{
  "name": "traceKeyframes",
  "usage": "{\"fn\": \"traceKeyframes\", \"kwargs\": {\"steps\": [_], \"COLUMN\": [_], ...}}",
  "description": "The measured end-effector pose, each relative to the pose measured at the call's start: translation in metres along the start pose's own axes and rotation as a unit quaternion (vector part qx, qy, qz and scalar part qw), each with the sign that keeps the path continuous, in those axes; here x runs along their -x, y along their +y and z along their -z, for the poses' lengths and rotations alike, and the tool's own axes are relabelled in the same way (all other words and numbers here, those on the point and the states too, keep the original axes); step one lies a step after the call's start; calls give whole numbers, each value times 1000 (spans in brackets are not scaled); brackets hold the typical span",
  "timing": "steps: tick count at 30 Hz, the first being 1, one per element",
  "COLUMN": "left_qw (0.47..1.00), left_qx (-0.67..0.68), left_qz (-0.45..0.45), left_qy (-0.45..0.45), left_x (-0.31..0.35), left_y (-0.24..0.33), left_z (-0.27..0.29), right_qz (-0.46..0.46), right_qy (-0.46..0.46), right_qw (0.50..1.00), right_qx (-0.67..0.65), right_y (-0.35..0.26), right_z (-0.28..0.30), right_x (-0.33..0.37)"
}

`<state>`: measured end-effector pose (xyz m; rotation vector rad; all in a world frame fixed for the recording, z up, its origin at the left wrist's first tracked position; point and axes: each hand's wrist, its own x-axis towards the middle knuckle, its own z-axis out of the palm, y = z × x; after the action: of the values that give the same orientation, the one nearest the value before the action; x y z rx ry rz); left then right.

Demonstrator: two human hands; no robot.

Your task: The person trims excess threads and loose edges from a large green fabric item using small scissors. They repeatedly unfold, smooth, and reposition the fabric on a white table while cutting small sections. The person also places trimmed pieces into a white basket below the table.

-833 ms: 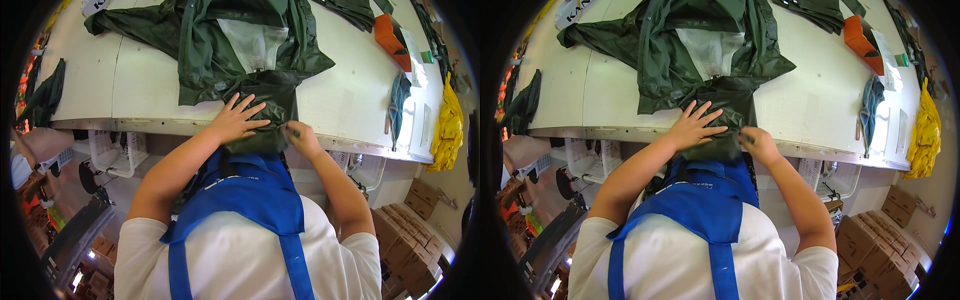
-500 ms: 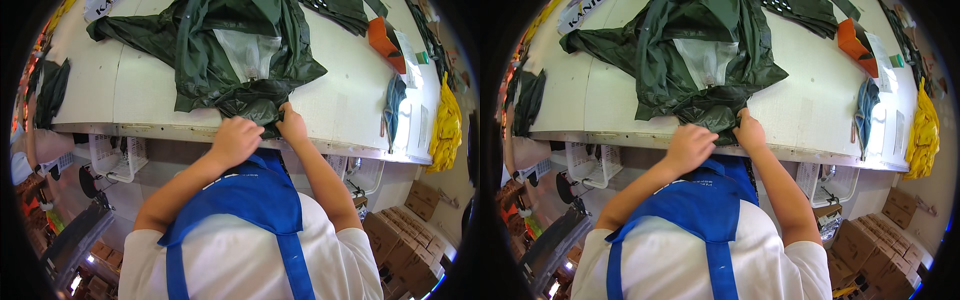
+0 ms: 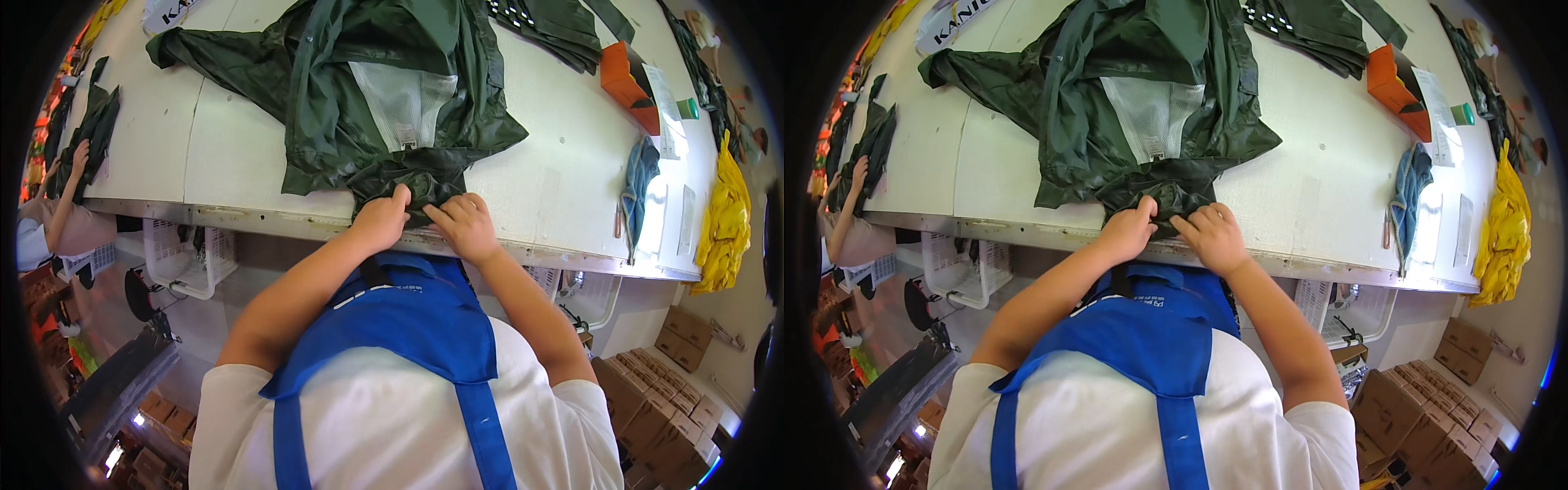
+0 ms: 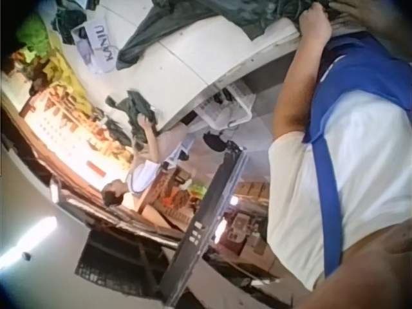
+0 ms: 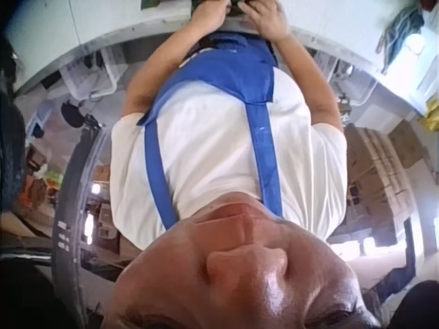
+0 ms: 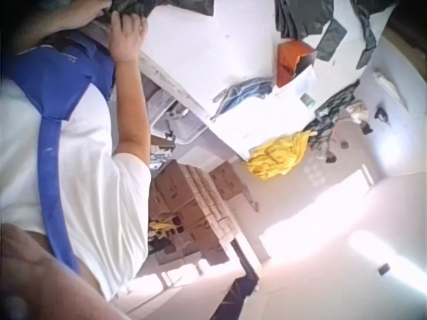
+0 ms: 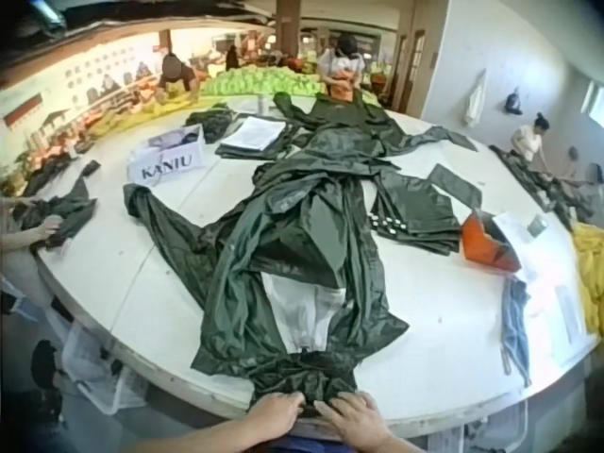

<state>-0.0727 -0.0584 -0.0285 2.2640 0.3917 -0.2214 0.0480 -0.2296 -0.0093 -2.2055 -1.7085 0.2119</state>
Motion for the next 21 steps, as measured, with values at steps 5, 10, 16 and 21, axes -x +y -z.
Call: {"fn": "traceKeyframes", "kwargs": {"steps": [5, 10, 16, 21], "left_qw": [964, 947, 965, 974], "left_qx": [-232, -168, -106, -91], "left_qz": [-90, -209, -211, -186], "left_qy": [90, 179, 118, 96], "left_x": [-11, -2, -17, -26], "left_y": [14, 0, -10, -14], "left_z": [15, -16, -1, 2], "right_qz": [-78, -124, -65, -26], "right_qy": [-85, -161, 77, 132], "right_qw": [973, 949, 995, 989], "right_qx": [-202, -242, -10, -62], "right_y": [37, 38, 45, 68], "right_z": [-17, -10, 17, 12], "right_x": [-30, -44, -69, -84]}}
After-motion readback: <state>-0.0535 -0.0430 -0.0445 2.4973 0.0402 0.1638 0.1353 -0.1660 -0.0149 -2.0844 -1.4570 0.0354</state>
